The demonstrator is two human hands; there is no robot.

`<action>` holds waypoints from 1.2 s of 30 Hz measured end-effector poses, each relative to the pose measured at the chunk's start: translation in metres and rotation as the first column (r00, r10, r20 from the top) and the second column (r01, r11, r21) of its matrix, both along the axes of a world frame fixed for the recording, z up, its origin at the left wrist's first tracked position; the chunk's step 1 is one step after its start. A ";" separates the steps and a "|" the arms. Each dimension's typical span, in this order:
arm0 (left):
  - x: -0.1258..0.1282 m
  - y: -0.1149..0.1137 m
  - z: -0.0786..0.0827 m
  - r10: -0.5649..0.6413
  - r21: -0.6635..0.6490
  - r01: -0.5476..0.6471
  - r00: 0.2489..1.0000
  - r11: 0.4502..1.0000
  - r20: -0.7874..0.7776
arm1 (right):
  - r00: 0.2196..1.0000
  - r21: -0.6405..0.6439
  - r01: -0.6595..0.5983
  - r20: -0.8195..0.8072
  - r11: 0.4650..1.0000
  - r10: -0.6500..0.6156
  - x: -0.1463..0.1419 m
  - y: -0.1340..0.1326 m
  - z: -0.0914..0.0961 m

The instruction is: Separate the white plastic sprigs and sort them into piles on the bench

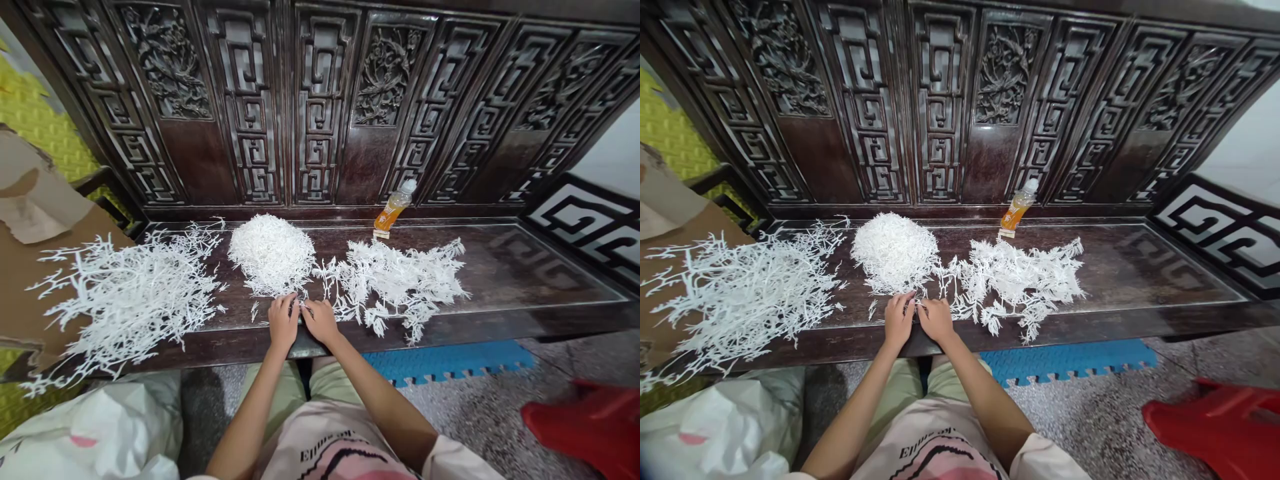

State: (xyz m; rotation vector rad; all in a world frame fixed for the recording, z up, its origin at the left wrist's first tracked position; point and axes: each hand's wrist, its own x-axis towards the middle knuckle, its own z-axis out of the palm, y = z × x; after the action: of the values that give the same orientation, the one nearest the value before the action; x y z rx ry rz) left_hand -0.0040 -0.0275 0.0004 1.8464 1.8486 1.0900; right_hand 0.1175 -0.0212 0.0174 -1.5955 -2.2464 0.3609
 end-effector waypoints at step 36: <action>0.006 0.005 -0.004 -0.113 -0.027 0.111 0.988 0.993 -0.102 | 0.962 -0.070 0.024 -0.270 0.997 -0.042 0.004 0.006 -0.012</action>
State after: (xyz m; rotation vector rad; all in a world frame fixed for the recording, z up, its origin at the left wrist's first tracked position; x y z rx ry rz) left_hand 0.0022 -0.0224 -0.0037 2.0023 1.7790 0.9494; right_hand 0.1210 -0.0151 0.0053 -1.5103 -2.0169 0.6116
